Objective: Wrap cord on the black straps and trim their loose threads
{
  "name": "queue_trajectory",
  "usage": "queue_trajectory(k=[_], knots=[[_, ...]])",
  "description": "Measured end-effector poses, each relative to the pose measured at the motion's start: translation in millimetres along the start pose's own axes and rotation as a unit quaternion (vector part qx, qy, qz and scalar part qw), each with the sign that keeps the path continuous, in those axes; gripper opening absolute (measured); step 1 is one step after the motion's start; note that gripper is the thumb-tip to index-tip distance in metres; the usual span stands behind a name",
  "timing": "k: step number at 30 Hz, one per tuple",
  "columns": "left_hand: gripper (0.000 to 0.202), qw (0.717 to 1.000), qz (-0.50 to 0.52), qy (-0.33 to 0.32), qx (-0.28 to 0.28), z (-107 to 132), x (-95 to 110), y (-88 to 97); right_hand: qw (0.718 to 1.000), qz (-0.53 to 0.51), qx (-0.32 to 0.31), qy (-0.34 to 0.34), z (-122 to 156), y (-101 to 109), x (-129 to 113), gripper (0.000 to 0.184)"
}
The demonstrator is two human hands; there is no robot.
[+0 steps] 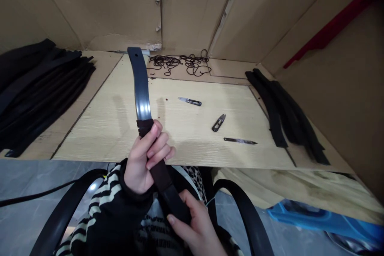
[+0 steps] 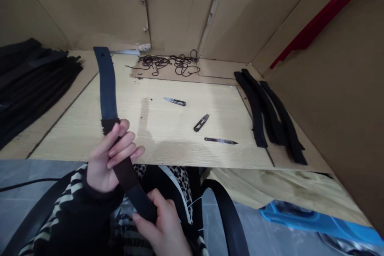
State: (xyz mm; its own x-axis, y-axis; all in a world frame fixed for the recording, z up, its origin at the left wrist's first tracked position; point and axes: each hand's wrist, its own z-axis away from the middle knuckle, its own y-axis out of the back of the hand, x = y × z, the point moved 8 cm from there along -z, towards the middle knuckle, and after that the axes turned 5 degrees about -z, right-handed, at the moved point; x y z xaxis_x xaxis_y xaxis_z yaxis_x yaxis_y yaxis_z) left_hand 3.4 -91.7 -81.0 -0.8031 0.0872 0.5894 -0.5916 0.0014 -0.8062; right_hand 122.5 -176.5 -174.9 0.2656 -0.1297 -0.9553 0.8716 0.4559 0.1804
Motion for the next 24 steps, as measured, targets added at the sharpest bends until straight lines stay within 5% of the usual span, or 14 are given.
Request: queue_trajectory(k=[4,8,11,15,17,19,24], knots=[[0.022,0.997,-0.026,0.072,-0.010,19.3,-47.0,2.5,0.998,-0.053,0.022,0.029,-3.8,4.0,-6.6,0.035],[0.022,0.997,-0.037,0.061,-0.026,22.4,-48.3,8.3,0.999,-0.030,0.029,0.024,-2.2,6.5,-1.4,0.034],[0.042,0.997,-0.037,0.049,-0.047,20.0,-42.5,12.9,0.999,-0.010,0.040,0.011,0.3,6.4,4.7,0.029],[0.040,0.976,-0.138,0.111,-0.130,27.3,-60.6,5.4,0.996,-0.023,0.060,0.055,-0.8,7.3,-1.9,0.037],[0.027,0.959,-0.214,0.142,-0.115,31.0,-68.9,8.0,0.994,-0.025,0.075,0.078,-1.8,9.9,-5.7,0.044],[0.036,0.953,-0.245,0.163,-0.067,32.2,-70.5,13.4,0.992,-0.017,0.093,0.083,-2.4,13.0,-6.6,0.051],[0.043,0.965,-0.202,0.169,-0.001,29.8,-61.6,16.6,0.994,-0.002,0.076,0.076,-3.4,9.9,-4.3,0.049]])
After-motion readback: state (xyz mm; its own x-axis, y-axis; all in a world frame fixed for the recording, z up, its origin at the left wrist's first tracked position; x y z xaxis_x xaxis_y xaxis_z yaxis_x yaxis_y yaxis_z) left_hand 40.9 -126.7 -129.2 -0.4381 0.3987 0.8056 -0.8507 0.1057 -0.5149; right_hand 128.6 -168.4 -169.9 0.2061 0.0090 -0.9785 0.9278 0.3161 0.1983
